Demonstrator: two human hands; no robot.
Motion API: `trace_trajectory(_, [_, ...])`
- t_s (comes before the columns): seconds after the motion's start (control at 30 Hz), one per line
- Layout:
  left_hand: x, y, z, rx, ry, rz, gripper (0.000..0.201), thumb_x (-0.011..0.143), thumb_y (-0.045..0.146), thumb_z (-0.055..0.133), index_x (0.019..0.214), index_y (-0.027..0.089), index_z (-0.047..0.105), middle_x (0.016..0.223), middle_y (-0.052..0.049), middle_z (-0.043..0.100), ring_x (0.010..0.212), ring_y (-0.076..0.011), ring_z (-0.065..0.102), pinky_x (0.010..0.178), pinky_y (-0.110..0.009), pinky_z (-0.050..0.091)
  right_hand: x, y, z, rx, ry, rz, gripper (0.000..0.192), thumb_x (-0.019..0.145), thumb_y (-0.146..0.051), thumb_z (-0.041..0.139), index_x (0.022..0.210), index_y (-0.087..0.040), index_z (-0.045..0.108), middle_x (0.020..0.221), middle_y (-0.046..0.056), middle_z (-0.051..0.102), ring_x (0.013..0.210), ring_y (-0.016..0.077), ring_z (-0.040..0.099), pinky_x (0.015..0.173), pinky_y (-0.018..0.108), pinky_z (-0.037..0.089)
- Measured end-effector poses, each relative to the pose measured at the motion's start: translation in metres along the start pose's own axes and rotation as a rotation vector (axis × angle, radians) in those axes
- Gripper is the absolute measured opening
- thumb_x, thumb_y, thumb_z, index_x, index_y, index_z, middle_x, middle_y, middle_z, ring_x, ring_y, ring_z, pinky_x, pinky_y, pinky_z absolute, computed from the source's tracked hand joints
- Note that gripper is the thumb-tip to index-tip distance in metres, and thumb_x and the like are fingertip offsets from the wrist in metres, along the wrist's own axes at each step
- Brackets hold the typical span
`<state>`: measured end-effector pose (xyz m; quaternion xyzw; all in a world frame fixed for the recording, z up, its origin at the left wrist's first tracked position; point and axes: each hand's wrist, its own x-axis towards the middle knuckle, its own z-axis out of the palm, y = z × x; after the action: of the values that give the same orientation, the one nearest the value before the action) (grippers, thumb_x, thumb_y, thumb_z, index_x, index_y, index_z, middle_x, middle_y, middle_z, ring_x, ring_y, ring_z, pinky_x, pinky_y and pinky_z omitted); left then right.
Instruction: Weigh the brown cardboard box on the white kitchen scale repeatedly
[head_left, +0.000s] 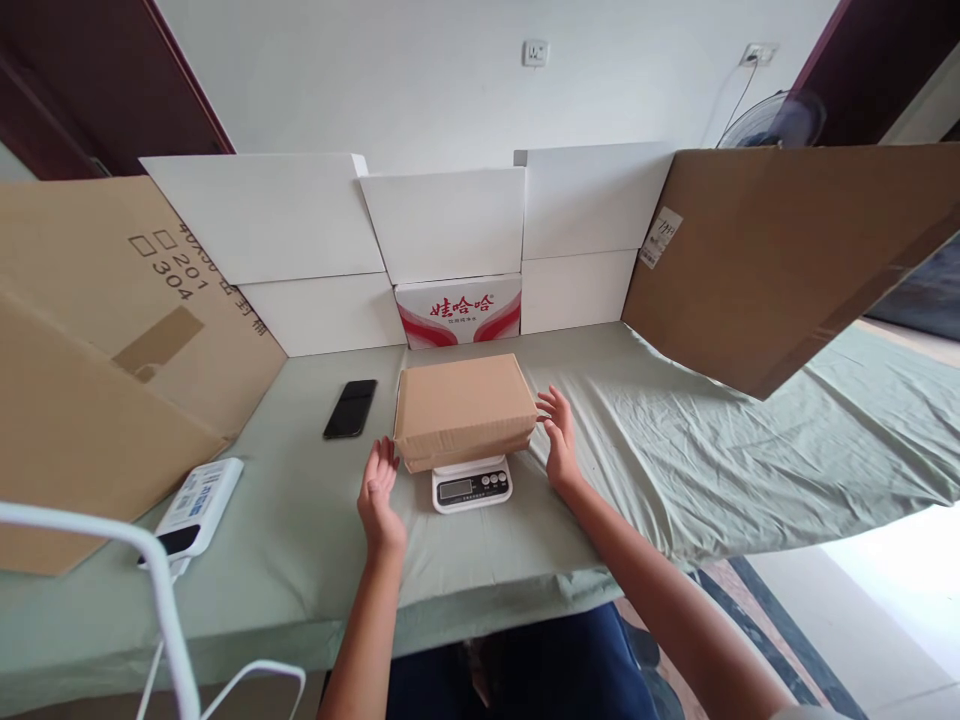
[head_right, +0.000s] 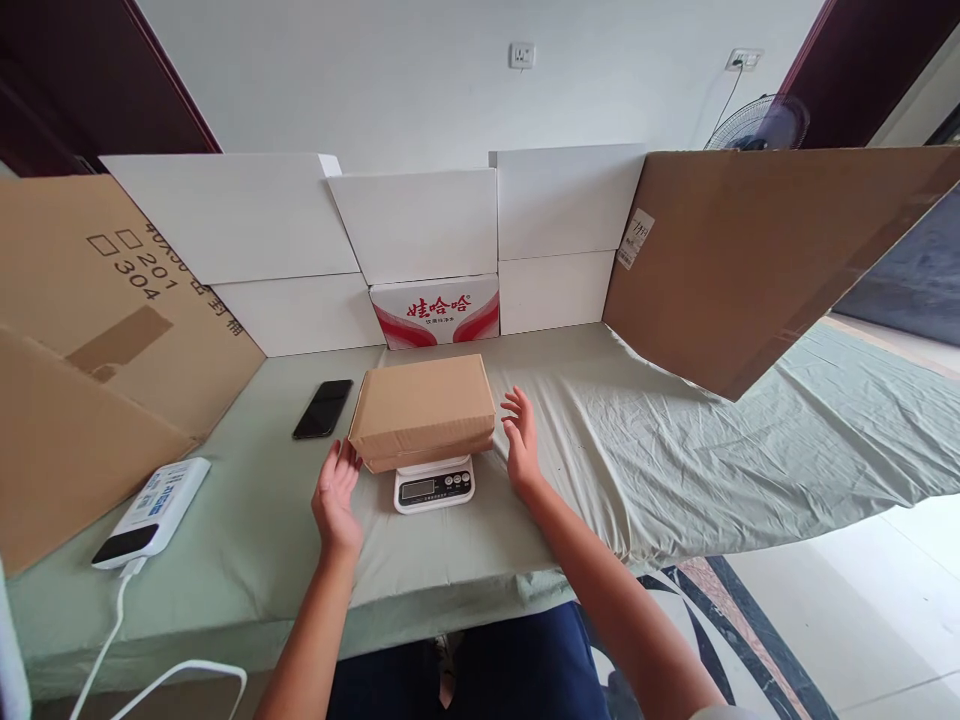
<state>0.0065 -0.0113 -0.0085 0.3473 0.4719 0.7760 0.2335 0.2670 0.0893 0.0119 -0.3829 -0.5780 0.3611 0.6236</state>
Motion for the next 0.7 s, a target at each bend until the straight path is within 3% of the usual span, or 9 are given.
trace_trajectory(0.23, [0.000, -0.004, -0.003, 0.060, -0.061, -0.010, 0.078, 0.090, 0.070, 0.045, 0.144, 0.016, 0.058, 0.149, -0.020, 0.055, 0.139, -0.0322, 0.052, 0.115, -0.045, 0.043, 0.003, -0.002, 0.002, 0.019, -0.067, 0.039, 0.056, 0.096, -0.059, 0.042, 0.140, -0.025, 0.050, 0.133, 0.013, 0.063, 0.122, 0.0297, 0.061, 0.098, 0.049, 0.053])
trace_trajectory(0.37, [-0.002, -0.007, -0.005, 0.128, -0.103, -0.050, 0.083, 0.086, 0.074, 0.048, 0.140, 0.012, 0.061, 0.144, -0.021, 0.060, 0.137, -0.0344, 0.054, 0.115, -0.047, 0.042, -0.003, -0.007, 0.005, -0.023, -0.167, -0.036, 0.060, 0.098, -0.064, 0.036, 0.146, -0.029, 0.047, 0.148, 0.009, 0.056, 0.138, 0.0301, 0.051, 0.112, 0.052, 0.046])
trace_trajectory(0.53, [-0.001, -0.008, -0.006, 0.107, -0.084, -0.036, 0.075, 0.087, 0.070, 0.051, 0.132, 0.012, 0.067, 0.136, -0.021, 0.066, 0.130, -0.0344, 0.060, 0.113, -0.049, 0.044, -0.008, -0.013, 0.011, -0.073, -0.255, -0.088, 0.066, 0.097, -0.069, 0.037, 0.151, -0.031, 0.041, 0.158, 0.008, 0.046, 0.148, 0.0299, 0.042, 0.120, 0.051, 0.039])
trace_trajectory(0.7, [0.034, 0.006, 0.012, 0.037, -0.073, 0.021, 0.069, 0.085, 0.070, 0.055, 0.122, 0.013, 0.069, 0.123, -0.021, 0.071, 0.121, -0.0336, 0.067, 0.108, -0.050, 0.048, 0.026, -0.023, 0.024, -0.033, -0.227, -0.149, 0.072, 0.094, -0.064, 0.049, 0.155, -0.029, 0.031, 0.159, 0.010, 0.041, 0.146, 0.0308, 0.042, 0.121, 0.051, 0.037])
